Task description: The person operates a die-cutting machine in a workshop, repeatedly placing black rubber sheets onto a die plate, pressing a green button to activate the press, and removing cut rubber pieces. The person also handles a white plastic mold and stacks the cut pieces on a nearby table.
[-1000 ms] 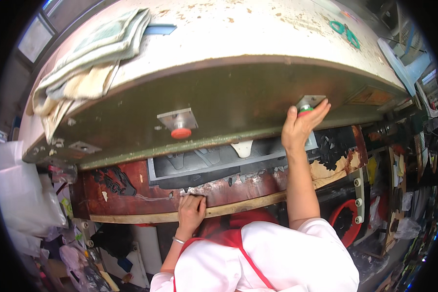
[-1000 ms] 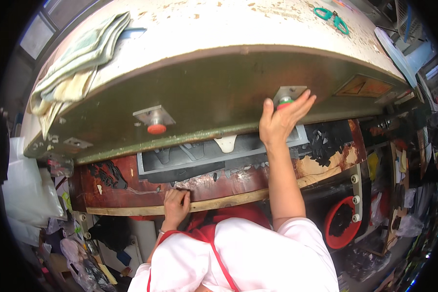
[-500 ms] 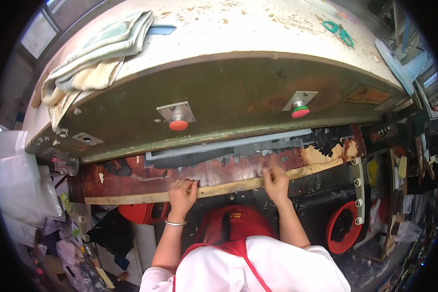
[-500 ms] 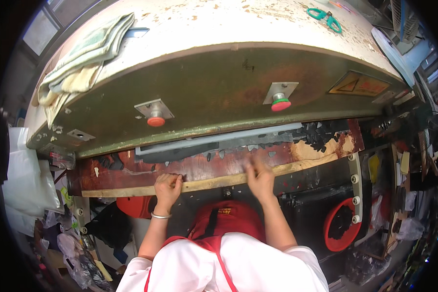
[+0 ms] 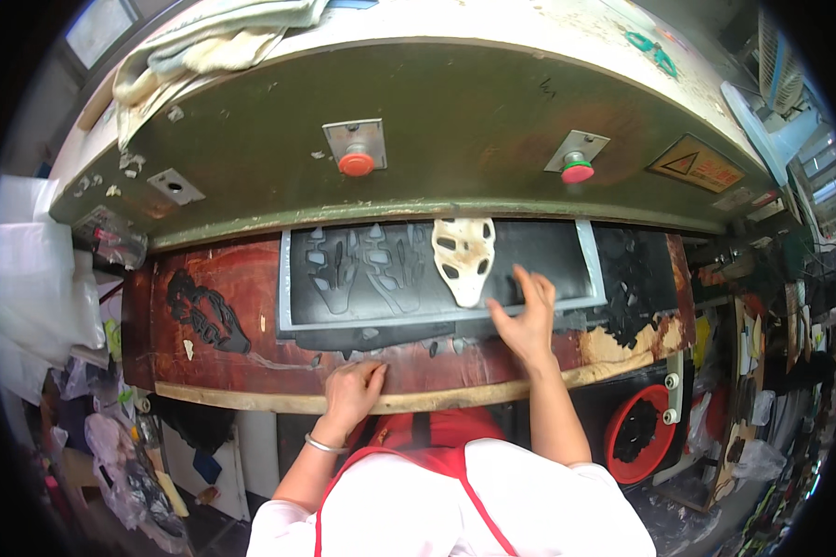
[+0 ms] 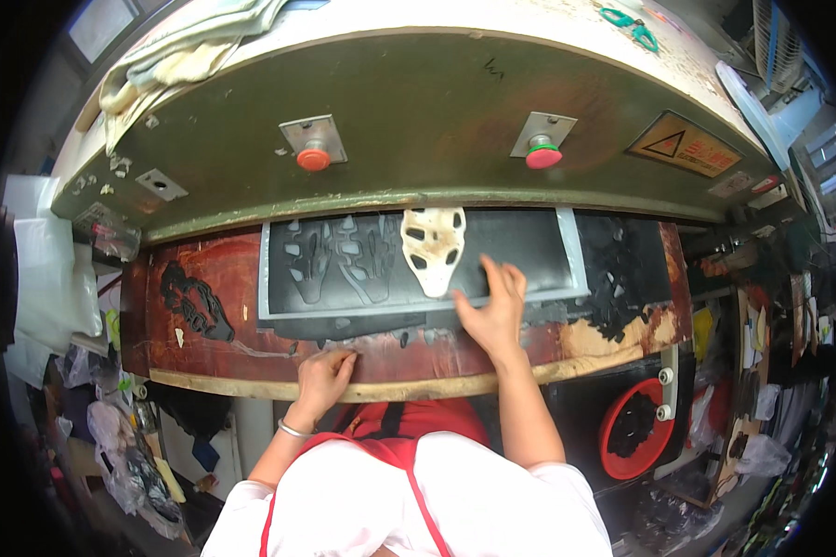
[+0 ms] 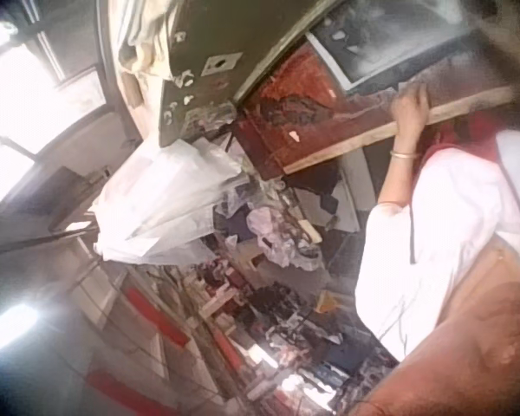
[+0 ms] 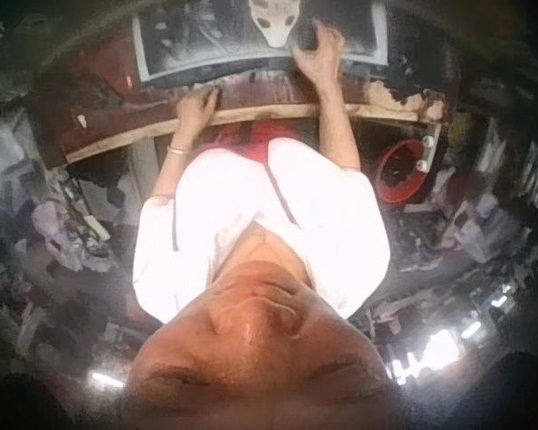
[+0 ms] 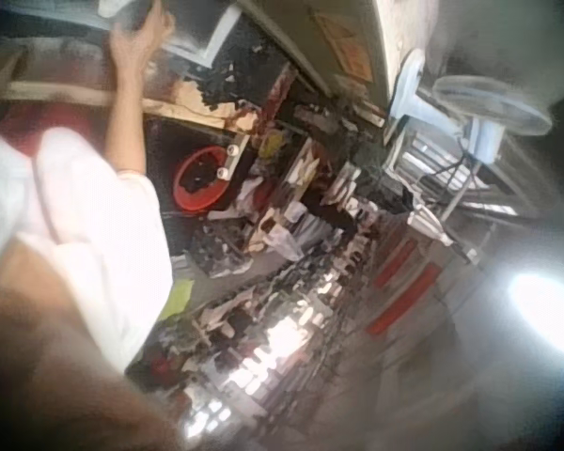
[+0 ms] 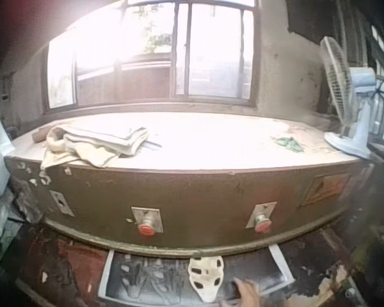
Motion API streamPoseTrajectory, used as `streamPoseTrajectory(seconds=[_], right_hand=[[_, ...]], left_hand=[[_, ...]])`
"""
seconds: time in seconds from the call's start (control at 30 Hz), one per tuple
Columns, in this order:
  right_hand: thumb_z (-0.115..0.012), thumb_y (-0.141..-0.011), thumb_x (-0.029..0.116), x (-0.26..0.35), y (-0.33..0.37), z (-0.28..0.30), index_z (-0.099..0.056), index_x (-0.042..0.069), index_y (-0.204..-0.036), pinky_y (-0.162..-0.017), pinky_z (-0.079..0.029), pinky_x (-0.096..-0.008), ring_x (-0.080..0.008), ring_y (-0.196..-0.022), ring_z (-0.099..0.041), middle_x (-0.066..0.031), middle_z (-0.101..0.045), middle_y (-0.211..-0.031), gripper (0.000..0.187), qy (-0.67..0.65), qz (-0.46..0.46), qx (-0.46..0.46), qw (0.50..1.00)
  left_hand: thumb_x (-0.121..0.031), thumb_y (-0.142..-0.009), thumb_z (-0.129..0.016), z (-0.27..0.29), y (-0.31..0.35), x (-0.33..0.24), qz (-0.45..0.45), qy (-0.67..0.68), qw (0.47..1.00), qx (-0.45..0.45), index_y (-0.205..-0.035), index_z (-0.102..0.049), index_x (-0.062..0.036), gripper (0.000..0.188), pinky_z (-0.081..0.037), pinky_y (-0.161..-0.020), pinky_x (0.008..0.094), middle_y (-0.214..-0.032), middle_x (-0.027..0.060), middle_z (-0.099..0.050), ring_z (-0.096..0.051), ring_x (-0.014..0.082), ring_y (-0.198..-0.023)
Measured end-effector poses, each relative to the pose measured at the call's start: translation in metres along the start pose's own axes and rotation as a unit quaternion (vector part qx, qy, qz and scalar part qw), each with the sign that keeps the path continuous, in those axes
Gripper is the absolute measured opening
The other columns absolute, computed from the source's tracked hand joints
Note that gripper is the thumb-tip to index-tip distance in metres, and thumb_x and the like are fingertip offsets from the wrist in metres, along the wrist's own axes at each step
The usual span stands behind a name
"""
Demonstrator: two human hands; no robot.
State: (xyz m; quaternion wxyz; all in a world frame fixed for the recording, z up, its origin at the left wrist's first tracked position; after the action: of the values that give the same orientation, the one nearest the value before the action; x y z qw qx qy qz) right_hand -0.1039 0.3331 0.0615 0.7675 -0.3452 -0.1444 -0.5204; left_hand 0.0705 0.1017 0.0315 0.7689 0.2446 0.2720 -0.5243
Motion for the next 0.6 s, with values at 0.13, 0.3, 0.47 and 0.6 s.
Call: streamPoseTrajectory(seconds=[0.13,0.3,0.47,0.6], right_hand=[[-0.082,-0.054,0.027,0.026,0.003,-0.039,-0.038,0.009,-0.140,-0.106,-0.032,-0.0493,-0.0513,-0.125,-0.029,-0.0369,-0.032,-0.132,0.098,0.061,-0.006,0.140,0.988],[-0.082,-0.046,0.018,0.038,0.051,-0.024,-0.039,0.009,-0.138,-0.105,-0.031,-0.0517,-0.0486,-0.125,-0.028,-0.0313,-0.028,-0.135,0.101,-0.042,-0.026,0.075,0.996],[-0.081,-0.056,0.001,0.012,0.067,0.017,-0.029,0.003,-0.143,-0.095,-0.045,-0.0324,-0.0217,-0.110,-0.055,-0.0136,-0.051,-0.126,0.101,-0.423,-0.154,0.120,0.885],[-0.084,-0.056,0.006,0.001,0.075,0.019,-0.024,0.011,-0.147,-0.090,-0.047,-0.0330,-0.0234,-0.105,-0.058,-0.0132,-0.057,-0.116,0.109,-0.514,-0.245,0.119,0.814]], left_hand=[[-0.009,-0.081,-0.065,-0.003,-0.013,-0.031,-0.173,0.034,0.978,-0.116,-0.095,-0.067,-0.0059,0.015,-0.046,-0.062,0.0395,-0.072,0.0114,-0.061,-0.058,0.0295,-0.068],[-0.012,-0.077,-0.066,-0.021,-0.010,-0.044,-0.216,-0.055,0.971,-0.089,-0.099,-0.066,-0.0084,0.022,-0.048,-0.064,0.0364,-0.078,0.0075,-0.060,-0.057,0.0257,-0.072],[-0.017,-0.075,-0.071,-0.021,0.020,-0.054,-0.202,-0.044,0.976,-0.070,-0.093,-0.066,-0.0100,0.019,-0.048,-0.060,0.0361,-0.072,0.0064,-0.059,-0.059,0.0242,-0.069],[-0.032,-0.080,-0.070,-0.034,0.013,-0.079,-0.215,0.074,0.972,-0.064,-0.073,-0.065,-0.0085,0.025,-0.049,-0.054,0.0393,-0.064,0.0094,-0.062,-0.062,0.0295,-0.060]])
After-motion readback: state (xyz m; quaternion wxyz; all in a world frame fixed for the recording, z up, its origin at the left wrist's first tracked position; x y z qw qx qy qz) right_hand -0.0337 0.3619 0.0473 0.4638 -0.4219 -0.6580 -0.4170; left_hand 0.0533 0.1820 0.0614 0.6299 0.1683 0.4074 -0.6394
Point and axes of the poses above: each hand's wrist, its own y-axis away from the middle knuckle, its own z-axis out of the back of the hand, x = y × z, the point moved 2 cm from there along -y, towards the middle knuckle
